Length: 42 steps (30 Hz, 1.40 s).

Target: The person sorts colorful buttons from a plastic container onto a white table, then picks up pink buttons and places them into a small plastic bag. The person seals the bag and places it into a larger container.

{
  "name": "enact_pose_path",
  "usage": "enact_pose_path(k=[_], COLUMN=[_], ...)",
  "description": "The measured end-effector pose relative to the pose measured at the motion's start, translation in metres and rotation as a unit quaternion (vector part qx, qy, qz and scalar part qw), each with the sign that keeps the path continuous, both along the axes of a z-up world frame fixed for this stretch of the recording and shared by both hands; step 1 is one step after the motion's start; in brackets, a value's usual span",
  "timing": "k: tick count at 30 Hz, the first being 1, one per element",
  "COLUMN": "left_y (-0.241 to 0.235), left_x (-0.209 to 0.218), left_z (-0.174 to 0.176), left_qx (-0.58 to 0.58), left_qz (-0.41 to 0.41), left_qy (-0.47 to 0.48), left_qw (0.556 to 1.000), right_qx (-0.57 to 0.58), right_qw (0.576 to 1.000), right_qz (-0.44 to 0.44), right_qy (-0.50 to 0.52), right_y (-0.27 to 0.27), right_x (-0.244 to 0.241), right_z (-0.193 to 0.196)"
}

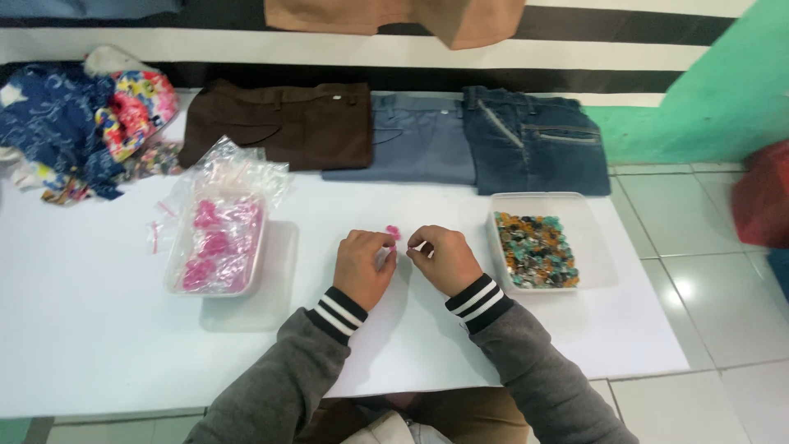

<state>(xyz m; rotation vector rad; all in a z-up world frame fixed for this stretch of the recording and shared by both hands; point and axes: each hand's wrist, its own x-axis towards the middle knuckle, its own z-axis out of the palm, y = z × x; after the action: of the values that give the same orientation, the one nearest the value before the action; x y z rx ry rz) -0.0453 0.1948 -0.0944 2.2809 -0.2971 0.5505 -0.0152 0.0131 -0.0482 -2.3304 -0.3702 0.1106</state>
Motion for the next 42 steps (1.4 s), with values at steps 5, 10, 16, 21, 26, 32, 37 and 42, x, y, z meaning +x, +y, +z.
enact_pose_path(k=[5,10,16,21,26,32,37,42], left_y=[0.005,0.006,0.008,0.010,0.009,0.009,0.011,0.010], left_x=[0.003,0.003,0.008,0.008,0.011,0.007,0.004,0.007], left_z=[-0.013,-0.003,-0.008,-0.007,-0.010,-0.004,0.004,-0.004], left_qx=[0.017,0.016,0.012,0.019,0.008,0.010,0.021,0.029], left_qz=[0.028,0.029,0.019,0.011,0.006,0.018,0.036,0.025], left_qy=[0.031,0.078,0.098,0.101,0.103,0.097,0.100,0.078], left_qw=[0.999,0.996,0.995,0.995,0.995,0.995,0.994,0.996], right_qx=[-0.023,-0.001,0.018,0.061,0.064,0.079,0.080,0.072], right_qw=[1.000,1.000,0.999,0.996,0.997,0.996,0.995,0.995], right_qz=[-0.002,-0.017,-0.003,-0.007,-0.011,-0.033,-0.047,-0.023], right_qy=[-0.019,-0.022,-0.051,-0.058,-0.053,-0.031,-0.030,-0.064], right_y=[0.010,0.014,0.019,0.016,0.018,0.017,0.017,0.022], right_x=[0.000,-0.002,-0.002,-0.004,0.000,-0.002,-0.004,-0.007], right_z=[-0.017,-0.018,-0.023,-0.025,-0.027,-0.024,-0.021,-0.017])
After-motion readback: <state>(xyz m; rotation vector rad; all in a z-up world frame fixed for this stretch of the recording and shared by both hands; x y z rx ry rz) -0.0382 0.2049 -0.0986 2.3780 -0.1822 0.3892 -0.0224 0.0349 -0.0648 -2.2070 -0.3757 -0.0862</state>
